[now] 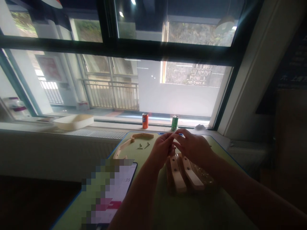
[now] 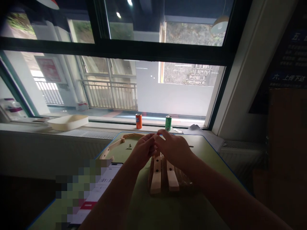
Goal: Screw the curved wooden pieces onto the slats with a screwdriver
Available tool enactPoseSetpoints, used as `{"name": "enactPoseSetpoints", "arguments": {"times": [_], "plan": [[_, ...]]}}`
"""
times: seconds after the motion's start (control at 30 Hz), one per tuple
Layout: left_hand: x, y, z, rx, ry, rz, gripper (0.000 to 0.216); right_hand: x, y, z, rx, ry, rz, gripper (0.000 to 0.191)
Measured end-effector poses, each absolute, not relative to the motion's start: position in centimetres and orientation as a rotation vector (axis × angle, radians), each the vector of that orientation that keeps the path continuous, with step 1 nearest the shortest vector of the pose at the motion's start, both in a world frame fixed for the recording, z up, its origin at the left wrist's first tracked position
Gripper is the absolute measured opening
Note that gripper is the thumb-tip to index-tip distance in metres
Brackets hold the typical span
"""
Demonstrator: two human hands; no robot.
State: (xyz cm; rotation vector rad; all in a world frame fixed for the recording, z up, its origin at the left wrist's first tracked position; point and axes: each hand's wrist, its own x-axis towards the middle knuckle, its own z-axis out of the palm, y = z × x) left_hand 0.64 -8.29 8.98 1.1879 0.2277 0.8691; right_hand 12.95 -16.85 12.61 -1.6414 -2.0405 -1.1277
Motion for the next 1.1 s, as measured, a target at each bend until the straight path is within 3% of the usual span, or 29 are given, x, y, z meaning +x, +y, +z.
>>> {"name": "enactPoseSetpoints", "arguments": {"times": [0.33, 0.53, 0.83, 1.1], "plan": [[0.7, -8.6, 9.1, 1.180, 0.136, 0.726, 0.024, 14.6, -17.6, 11.5, -1.406, -2.036, -0.977, 0.028], [0.4, -9.8, 9.5, 1.273, 0.139, 0.547, 0.022, 16.3, -19.1, 9.2, -1.158, -1.982, -1.087, 0.027], [0.4, -10.0, 9.3, 1.297, 0.165, 0.479, 0.023, 16.6, -19.8, 8.4, -1.146, -2.002, -1.037, 0.030], [0.3, -9.5, 9.2, 1.336, 0.215, 0.513, 0.019, 15.5, -20.3, 9.5, -1.231, -2.044, -0.922, 0.020]]}}
